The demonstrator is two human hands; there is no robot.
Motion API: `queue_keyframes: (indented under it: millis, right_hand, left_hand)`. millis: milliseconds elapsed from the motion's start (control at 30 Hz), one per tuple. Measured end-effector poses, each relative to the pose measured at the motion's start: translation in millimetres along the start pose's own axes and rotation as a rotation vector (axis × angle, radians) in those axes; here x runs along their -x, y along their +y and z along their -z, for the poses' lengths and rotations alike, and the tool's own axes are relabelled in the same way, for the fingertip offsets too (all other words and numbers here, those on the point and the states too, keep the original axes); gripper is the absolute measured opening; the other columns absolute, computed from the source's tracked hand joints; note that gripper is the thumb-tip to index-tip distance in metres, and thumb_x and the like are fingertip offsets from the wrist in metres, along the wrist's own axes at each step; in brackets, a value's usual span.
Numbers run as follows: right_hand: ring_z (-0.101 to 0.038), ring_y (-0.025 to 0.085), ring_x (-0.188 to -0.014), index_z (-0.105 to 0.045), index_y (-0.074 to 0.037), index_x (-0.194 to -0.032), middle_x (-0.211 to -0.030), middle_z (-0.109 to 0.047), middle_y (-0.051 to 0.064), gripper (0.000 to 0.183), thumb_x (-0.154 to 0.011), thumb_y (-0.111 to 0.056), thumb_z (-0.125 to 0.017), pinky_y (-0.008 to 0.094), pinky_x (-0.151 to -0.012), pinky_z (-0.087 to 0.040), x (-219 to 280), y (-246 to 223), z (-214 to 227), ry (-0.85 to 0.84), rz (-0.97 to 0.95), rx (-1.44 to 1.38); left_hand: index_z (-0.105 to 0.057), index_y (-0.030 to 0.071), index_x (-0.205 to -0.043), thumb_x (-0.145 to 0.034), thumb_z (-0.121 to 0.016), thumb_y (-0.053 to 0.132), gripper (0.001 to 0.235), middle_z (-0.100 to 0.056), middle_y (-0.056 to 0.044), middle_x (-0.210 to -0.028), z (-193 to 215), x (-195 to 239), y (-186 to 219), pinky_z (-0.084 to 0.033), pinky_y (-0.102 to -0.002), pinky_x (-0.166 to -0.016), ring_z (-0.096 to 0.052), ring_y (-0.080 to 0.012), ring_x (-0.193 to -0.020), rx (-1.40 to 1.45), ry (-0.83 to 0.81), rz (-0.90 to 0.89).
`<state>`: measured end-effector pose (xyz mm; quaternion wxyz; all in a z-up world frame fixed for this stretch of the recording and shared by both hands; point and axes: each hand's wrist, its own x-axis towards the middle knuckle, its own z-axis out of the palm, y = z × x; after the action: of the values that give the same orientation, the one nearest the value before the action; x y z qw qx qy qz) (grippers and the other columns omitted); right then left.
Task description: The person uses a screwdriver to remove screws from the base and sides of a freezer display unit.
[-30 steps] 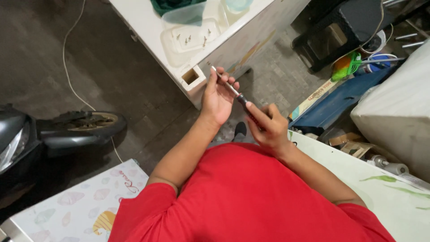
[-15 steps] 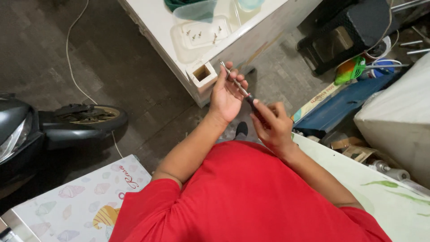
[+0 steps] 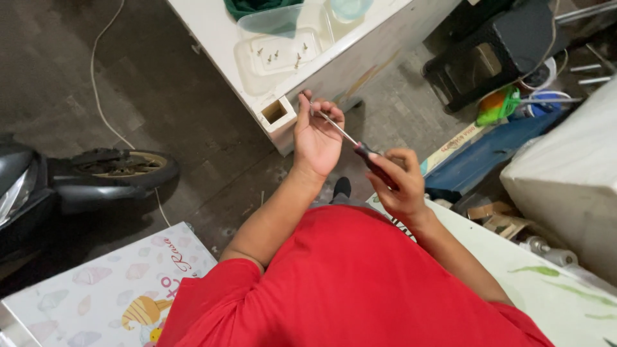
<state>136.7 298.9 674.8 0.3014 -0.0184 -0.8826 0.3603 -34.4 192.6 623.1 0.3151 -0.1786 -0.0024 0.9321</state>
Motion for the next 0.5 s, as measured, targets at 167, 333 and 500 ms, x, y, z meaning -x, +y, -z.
queue_keyframes:
  millis: [167,333,500]
  right_hand:
    - [-0.062,0.030,-0.083,-0.075,0.005,-0.118,-0.101,-0.060,0.022,0.039,-0.082,-0.005,-0.087,0.040,-0.076,-0.051,11,21,24,0.111,-0.091,-0.236]
    - [-0.054,0.019,-0.070,-0.066,0.009,-0.124,-0.108,-0.056,0.022,0.038,-0.090,-0.004,-0.078,0.033,-0.063,-0.047,16,48,29,0.159,-0.219,-0.457]
    - [-0.047,0.010,-0.045,-0.060,0.009,-0.130,-0.113,-0.050,0.018,0.040,-0.093,0.003,-0.072,0.027,-0.043,-0.042,16,86,39,0.146,-0.361,-0.652]
  left_hand:
    - [-0.074,0.022,-0.107,-0.102,-0.065,0.038,0.018,-0.076,0.002,-0.089,-3,-1,-6,-0.059,-0.033,-0.095,-0.072,-0.0167,-0.100,-0.014,0.035,-0.076]
    - [-0.074,0.024,-0.103,-0.102,-0.064,0.041,0.020,-0.077,0.002,-0.094,-8,-5,-16,-0.057,-0.036,-0.099,-0.071,-0.0181,-0.104,-0.064,0.063,-0.184]
    - [-0.070,0.027,-0.104,-0.102,-0.059,0.049,0.025,-0.075,0.004,-0.093,-16,-6,-26,-0.057,-0.036,-0.096,-0.071,-0.0159,-0.098,-0.205,0.166,-0.315]
